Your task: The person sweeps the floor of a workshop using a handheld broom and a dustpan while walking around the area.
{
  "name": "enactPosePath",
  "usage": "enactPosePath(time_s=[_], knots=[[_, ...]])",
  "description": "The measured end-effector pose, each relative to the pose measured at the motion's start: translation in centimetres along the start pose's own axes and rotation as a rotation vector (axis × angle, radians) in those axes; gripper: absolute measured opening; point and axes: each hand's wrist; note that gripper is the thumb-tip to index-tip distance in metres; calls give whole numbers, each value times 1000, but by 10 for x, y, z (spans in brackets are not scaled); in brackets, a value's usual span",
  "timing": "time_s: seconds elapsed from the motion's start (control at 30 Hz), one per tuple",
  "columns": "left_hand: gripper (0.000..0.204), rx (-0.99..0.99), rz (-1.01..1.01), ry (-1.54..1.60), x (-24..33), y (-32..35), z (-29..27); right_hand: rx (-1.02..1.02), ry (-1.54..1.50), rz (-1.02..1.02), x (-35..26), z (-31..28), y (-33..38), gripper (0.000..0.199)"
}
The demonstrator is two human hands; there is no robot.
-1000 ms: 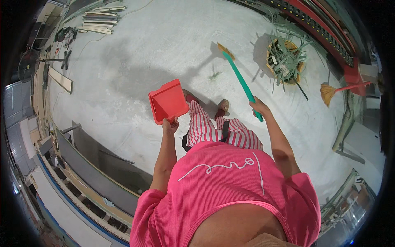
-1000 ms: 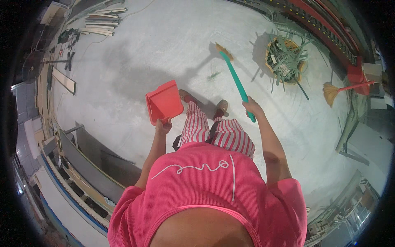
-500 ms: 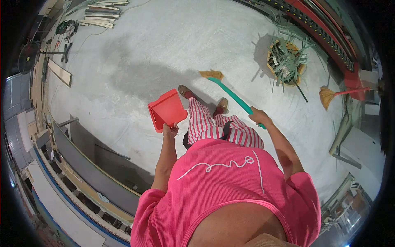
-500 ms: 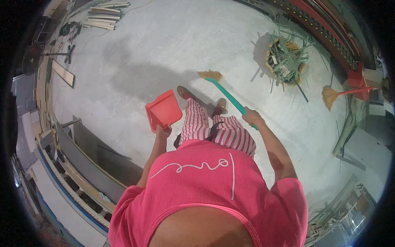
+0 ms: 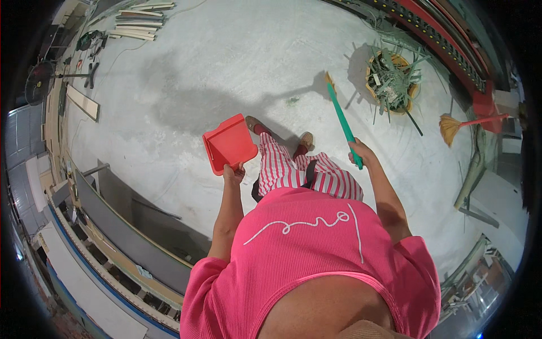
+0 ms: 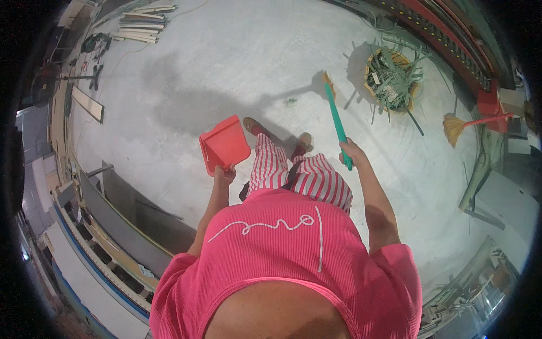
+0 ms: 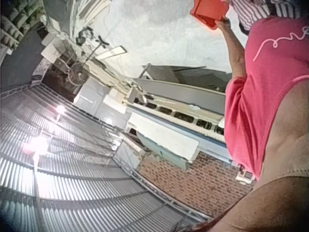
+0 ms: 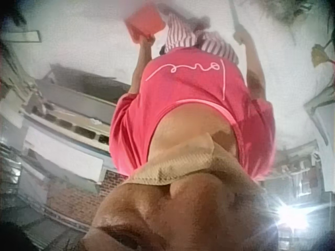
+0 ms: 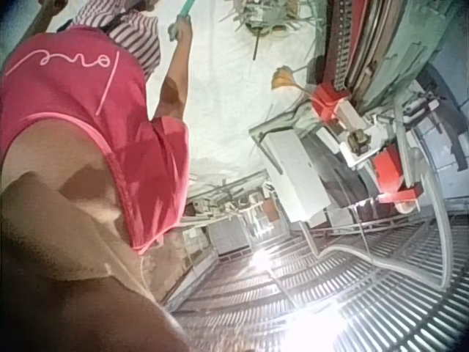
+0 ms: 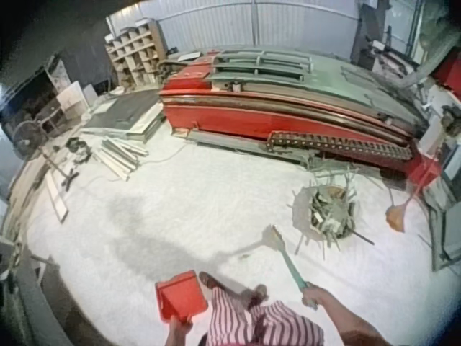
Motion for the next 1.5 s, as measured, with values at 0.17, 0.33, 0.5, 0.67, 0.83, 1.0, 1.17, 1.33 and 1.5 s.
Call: enactPosePath(time_s=[0.17,0.33,0.5,0.67,0.83,1.0,1.17,1.33,1.5], knots=[[38,12,67,-17,-7,0,8,-128,-11,48,5,16,-7,19],[36,-32,18,-26,-12,-10,4,-191,113,13,5,55,-17,23],[34,27,3,0,-21,-1,19,-195,127,-15,9,55,-9,31],[34,50,-36,-17,-19,-6,-2,-254,-22,8,-1,31,24,37],[33,28,-12,-42,-16,-1,3,-80,47,-45,11,13,24,33],[32,-24,80,-41,-12,-2,17,-47,-64,72,22,0,2,23],[34,-182,88,-167,-1,-15,36,-111,-1,145,26,1,-14,21],[35,-99,5,-254,9,-62,59,-80,7,212,11,23,-33,22],[26,5,-20,-430,3,-143,76,35,30,205,-6,49,-61,25]])
Point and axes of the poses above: each hand's wrist, its own y-axis away from the middle knuckle, its own z-axis out of the palm, x = y × z, and after that the axes turned 4 degrees about -y, right-handed
